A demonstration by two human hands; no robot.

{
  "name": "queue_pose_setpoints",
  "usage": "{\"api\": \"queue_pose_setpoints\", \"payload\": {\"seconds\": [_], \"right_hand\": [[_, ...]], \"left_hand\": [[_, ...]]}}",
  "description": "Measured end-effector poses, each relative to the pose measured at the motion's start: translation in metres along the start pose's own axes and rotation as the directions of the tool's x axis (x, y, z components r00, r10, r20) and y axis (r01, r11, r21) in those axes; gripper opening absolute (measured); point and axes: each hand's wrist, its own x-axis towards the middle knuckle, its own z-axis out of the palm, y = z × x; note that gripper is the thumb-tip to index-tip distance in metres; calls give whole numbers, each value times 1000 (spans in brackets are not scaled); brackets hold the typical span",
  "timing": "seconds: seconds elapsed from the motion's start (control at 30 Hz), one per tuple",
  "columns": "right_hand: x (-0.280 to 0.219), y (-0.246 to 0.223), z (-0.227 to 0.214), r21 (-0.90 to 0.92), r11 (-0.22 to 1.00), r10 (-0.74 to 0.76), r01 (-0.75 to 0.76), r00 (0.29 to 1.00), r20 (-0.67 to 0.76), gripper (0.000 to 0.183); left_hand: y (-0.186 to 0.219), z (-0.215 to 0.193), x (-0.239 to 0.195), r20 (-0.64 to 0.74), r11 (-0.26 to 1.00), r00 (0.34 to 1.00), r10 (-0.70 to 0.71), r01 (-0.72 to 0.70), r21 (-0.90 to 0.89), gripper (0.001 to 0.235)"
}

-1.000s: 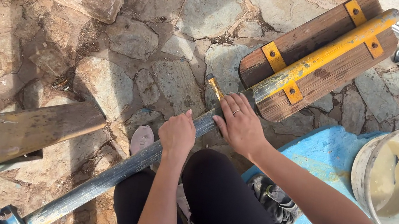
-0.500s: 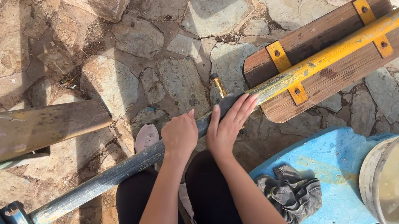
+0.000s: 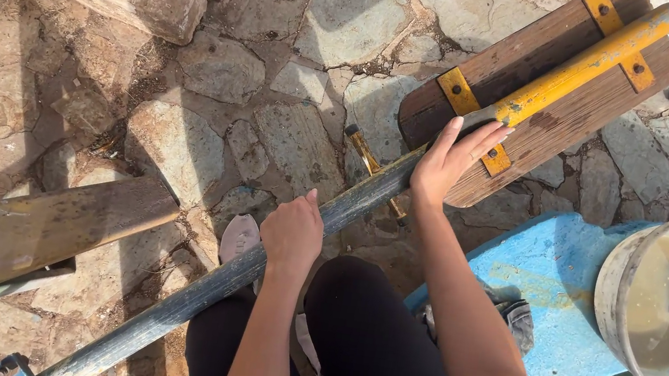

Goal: Wet sanding a metal pole using sandpaper and a sanding block with water.

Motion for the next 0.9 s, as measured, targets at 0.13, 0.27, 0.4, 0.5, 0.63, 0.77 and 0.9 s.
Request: {"api": "queue_pose_setpoints", "payload": {"seconds": [0.13, 0.27, 0.4, 0.5, 0.63, 0.77, 0.9], "right_hand": [[-62, -68, -1, -53, 998, 33, -30, 998, 52, 72], [-37, -68, -18, -152, 985, -48, 81, 976, 211, 68], [111, 3, -56, -499, 863, 65, 71, 966, 249, 79], [155, 58, -74, -623, 781, 135, 44, 962, 237, 86], [34, -37, -71, -482, 827, -66, 289, 901, 428, 75], [-5, -47, -77, -255, 749, -332, 611, 680, 654, 71], [116, -12, -83, -521, 709, -177, 475, 835, 521, 76]], "left_hand": [[2, 4, 5, -7, 1000, 1000, 1, -1, 21, 65], [-4, 5, 1, -11, 1000, 1000, -27, 27, 14, 66], [-2, 4, 3, 40, 999, 999, -22, 20, 46, 66], [-1, 4, 6, 70, 998, 997, -33, 29, 50, 66], [-1, 7, 12, 45, 998, 998, -38, 36, 43, 67], [-1, -2, 2, 99, 999, 994, -52, 51, 19, 68], [-1, -1, 5, 112, 997, 992, -66, 62, 36, 68]]}}
